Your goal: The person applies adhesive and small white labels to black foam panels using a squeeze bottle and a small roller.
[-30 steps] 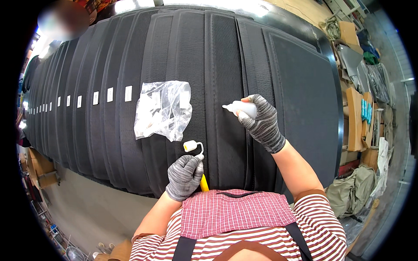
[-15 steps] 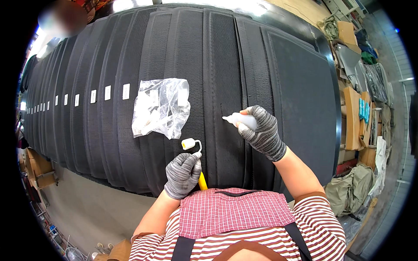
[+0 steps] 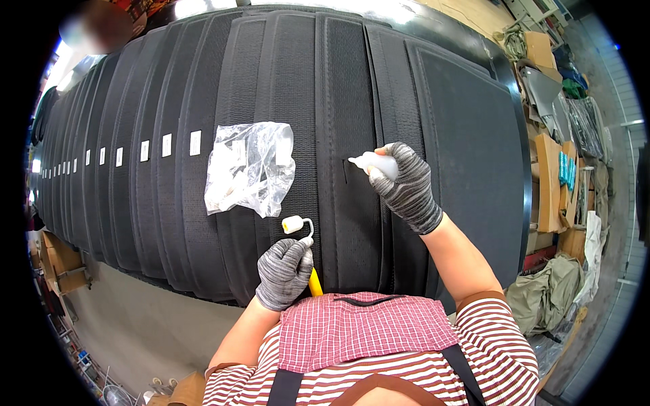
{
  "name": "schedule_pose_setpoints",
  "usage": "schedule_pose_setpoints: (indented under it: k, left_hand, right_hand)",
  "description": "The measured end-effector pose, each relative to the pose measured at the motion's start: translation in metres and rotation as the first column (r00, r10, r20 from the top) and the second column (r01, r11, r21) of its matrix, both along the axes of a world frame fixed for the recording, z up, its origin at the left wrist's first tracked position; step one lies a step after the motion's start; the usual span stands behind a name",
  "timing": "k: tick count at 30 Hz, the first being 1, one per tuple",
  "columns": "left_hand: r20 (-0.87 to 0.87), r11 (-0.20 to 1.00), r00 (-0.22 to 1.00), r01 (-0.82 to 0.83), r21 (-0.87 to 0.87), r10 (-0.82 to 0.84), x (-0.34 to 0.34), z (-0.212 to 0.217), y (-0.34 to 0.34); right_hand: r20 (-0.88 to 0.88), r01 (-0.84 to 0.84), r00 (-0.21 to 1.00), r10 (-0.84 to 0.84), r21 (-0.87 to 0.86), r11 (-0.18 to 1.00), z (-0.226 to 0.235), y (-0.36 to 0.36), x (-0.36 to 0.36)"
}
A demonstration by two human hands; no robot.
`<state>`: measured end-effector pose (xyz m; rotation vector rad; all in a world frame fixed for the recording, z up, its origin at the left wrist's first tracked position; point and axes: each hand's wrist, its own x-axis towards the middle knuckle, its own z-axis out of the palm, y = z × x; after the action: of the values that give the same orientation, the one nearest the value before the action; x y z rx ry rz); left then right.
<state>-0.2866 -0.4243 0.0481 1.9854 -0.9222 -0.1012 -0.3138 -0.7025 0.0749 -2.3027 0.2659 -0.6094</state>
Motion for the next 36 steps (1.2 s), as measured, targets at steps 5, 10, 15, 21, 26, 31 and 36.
schedule_pose_setpoints:
  k: [5, 10, 15, 21, 26, 31, 36]
  left_hand:
    - [0.014, 1.000, 1.000, 0.001, 0.004, -0.001, 0.001, 0.002, -0.001]
    - [0.001, 1.000, 1.000, 0.001, 0.013, -0.001, 0.000, 0.000, -0.001]
    - [0.006, 1.000, 1.000, -0.004, -0.004, 0.004, 0.000, 0.000, -0.001]
    - [-0.035, 0.998, 0.999, -0.008, 0.069, 0.010, -0.001, 0.002, 0.001]
    - [-0.028, 0.997, 1.000, -0.010, 0.077, 0.012, -0.001, 0.003, 0.001]
    - [-0.031, 0.999, 0.999, -0.008, 0.049, 0.010, -0.001, 0.002, 0.002]
    - [-0.024, 0.998, 1.000, -0.012, 0.061, 0.013, -0.002, 0.001, 0.001]
  right_hand:
    - [-0.010, 0.012, 1.000, -0.012, -0.006, 1.000, 0.001, -0.006, -0.001]
    - [-0.059, -0.024, 0.998, 0.025, 0.025, 0.999, 0.006, -0.005, -0.005]
    - [-0.070, -0.058, 0.996, 0.059, 0.006, 0.998, 0.008, 0.002, -0.023]
    - [-0.094, -0.029, 0.995, 0.038, 0.101, 0.994, 0.016, 0.008, -0.029]
    - [-0.031, -0.074, 0.997, 0.077, 0.102, 0.992, 0.010, 0.014, -0.026]
    - [-0.073, -0.008, 0.997, 0.015, 0.095, 0.995, 0.012, 0.010, -0.025]
    - [0.030, -0.006, 1.000, 0.005, 0.025, 1.000, -0.001, 0.006, -0.010]
